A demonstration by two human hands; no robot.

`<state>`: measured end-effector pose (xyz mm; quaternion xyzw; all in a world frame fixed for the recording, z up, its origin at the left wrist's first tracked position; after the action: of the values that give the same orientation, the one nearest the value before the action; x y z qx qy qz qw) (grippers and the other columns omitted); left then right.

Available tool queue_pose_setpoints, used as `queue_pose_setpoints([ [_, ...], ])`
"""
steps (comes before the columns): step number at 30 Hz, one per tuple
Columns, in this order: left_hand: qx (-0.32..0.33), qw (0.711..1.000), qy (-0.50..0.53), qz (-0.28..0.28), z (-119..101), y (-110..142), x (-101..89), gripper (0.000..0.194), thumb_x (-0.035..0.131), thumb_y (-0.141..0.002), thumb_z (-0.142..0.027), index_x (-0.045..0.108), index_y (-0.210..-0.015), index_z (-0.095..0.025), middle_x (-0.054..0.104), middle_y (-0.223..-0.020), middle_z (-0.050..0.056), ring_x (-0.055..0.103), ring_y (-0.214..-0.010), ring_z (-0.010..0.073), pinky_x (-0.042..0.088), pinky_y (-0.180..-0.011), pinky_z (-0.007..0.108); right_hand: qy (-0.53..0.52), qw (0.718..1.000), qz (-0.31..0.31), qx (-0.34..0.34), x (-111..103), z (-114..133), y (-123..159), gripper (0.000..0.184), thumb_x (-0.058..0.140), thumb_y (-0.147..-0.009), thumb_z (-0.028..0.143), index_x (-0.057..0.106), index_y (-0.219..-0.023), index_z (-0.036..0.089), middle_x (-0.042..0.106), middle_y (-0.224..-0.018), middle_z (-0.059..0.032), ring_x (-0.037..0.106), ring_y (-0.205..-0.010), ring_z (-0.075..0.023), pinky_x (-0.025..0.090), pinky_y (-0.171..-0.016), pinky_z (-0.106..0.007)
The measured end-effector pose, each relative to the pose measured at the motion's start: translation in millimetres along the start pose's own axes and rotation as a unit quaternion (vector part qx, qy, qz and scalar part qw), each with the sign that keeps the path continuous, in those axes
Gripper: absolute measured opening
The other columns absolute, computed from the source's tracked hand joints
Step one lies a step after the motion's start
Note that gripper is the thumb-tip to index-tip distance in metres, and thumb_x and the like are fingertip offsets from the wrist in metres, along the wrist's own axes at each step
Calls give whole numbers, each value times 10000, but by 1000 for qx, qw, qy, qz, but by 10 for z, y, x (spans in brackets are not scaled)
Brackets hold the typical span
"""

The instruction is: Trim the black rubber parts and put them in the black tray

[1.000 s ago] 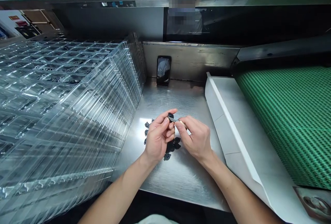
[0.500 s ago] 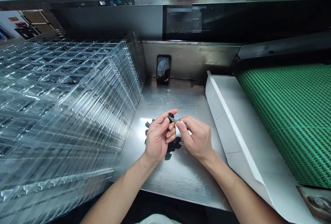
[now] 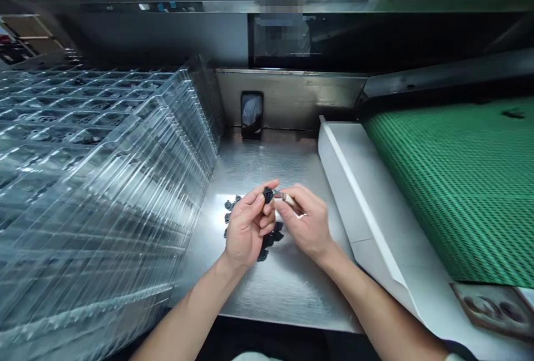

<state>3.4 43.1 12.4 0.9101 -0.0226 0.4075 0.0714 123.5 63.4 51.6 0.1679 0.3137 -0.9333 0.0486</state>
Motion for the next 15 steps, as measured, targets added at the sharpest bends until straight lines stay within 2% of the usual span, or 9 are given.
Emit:
queue_pose_setpoints([
  [3,-1,1000,-18,-6,17,25,23,406,790,-843,-326,734,-1194,-130,450,-703,-25,335,-537,43,254,-451,155,-74,996,-12,41,19,-35,4,177,747,-931,338,659,-834,219,623,-813,3,594,-735,-161,462,-685,-282],
  [6,7,999,-47,-14,39,48,25,374,776,-860,-369,746,-1152,-137,468,-719,-15,366,-564,55,295,-468,164,-120,991,-27,57,6,-37,12,193,722,-946,314,641,-804,211,606,-796,11,583,-722,-151,453,-676,-275],
  [10,16,995,-98,-17,69,55,6,365,780,-873,-430,741,-1112,-157,419,-682,-38,332,-545,47,258,-446,153,-106,993,-51,30,-28,21,42,253,655,-999,307,616,-770,208,563,-732,24,534,-684,-142,417,-664,-276],
  [15,27,994,-107,-26,55,-43,33,358,808,-847,-446,703,-1029,-156,411,-663,-57,307,-509,31,211,-429,146,-50,994,-95,-5,-89,-36,25,264,557,-1042,329,650,-827,205,605,-770,-6,561,-714,-159,433,-671,-288],
])
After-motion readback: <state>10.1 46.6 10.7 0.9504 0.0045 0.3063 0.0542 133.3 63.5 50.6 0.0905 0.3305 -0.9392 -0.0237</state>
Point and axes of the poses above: each hand's wrist, its own y-axis away from the middle knuckle, its own x-axis out of the palm, z = x × y, the point moved 7 cm from there along -y, towards the middle knuckle
